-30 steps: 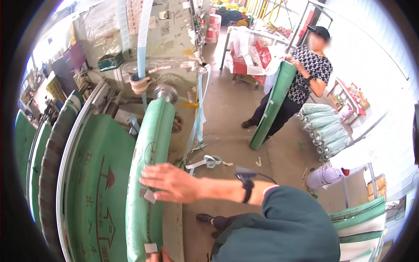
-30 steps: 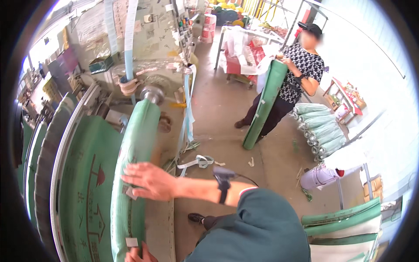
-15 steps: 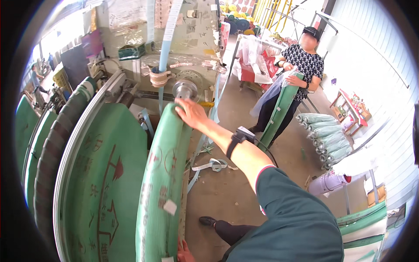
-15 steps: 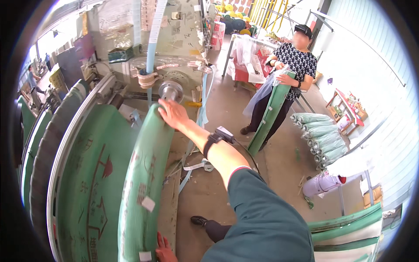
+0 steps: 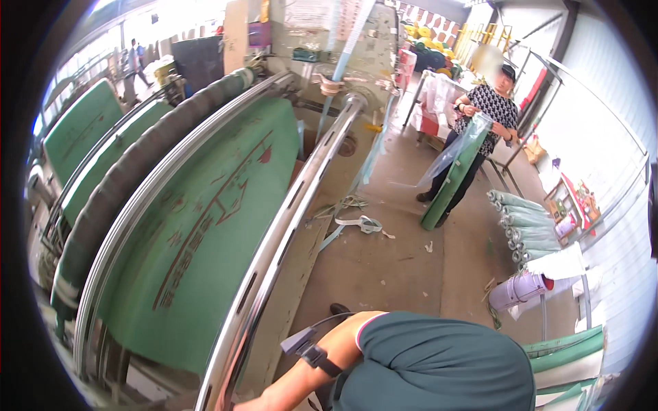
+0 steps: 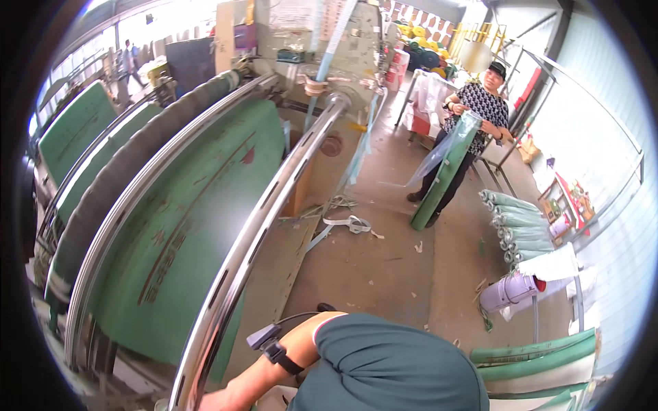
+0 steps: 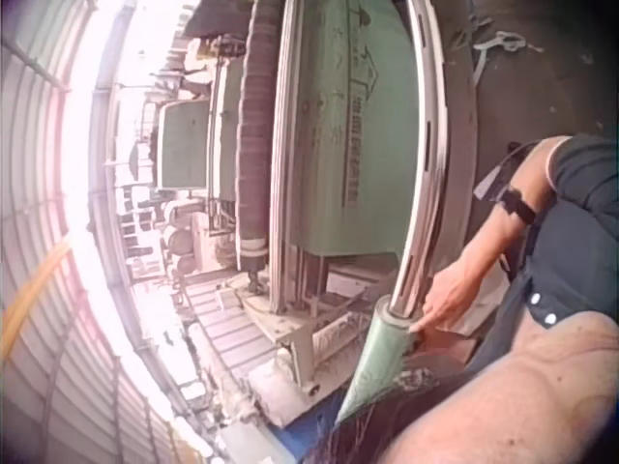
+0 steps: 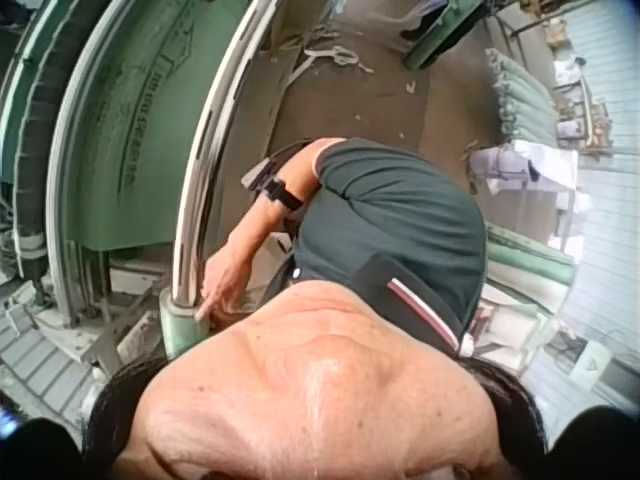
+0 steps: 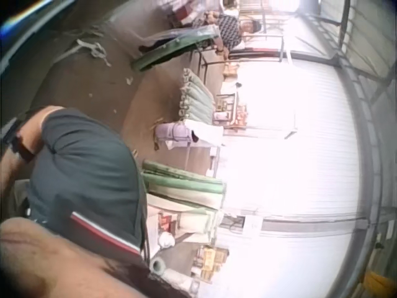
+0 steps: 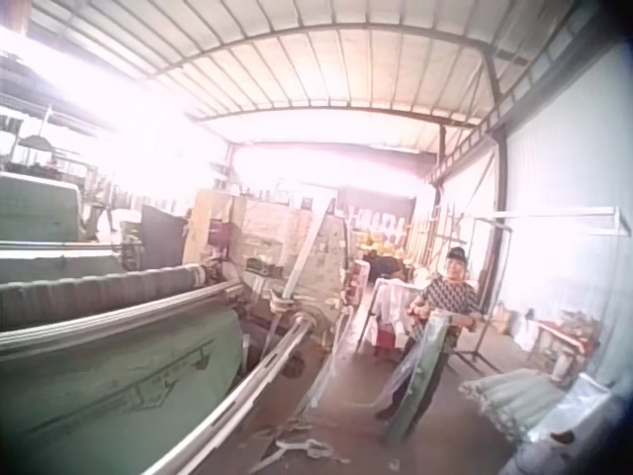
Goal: Operates an industrial material rolling machine to process, cut, and bag rolls of floor protection material.
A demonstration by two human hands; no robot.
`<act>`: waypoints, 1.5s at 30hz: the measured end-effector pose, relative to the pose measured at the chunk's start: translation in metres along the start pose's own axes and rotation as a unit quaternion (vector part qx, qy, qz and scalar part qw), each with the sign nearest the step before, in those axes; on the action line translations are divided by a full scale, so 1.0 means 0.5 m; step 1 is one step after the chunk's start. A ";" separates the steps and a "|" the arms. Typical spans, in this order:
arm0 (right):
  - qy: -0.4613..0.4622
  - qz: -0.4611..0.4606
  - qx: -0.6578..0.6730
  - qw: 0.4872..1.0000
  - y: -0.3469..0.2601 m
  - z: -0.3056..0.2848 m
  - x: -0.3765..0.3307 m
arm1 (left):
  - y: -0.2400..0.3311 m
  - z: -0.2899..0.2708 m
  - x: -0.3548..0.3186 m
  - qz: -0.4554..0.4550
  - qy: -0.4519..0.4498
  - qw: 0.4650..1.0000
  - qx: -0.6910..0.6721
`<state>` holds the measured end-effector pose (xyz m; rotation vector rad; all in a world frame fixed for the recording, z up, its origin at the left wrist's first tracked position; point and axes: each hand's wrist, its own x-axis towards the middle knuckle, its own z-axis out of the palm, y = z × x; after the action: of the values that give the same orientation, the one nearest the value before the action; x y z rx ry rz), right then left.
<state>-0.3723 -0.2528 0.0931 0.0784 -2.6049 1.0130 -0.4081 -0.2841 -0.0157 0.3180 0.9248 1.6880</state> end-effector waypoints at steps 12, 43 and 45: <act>0.031 0.452 0.050 0.890 -0.041 0.057 -0.381 | 0.066 -0.130 -0.042 -0.182 0.052 0.981 -0.044; 0.299 0.191 -0.433 0.829 -0.283 -0.632 -1.351 | -0.695 0.966 -0.241 -0.655 -0.169 0.735 -0.057; 0.301 0.241 -0.458 0.801 -0.276 -0.674 -1.402 | -0.782 1.046 -0.219 -0.644 -0.131 0.754 -0.009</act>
<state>0.4101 -0.1819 0.1787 -1.0012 -2.2211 -0.2197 0.2328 -0.1442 0.0751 -0.1266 0.6191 0.3358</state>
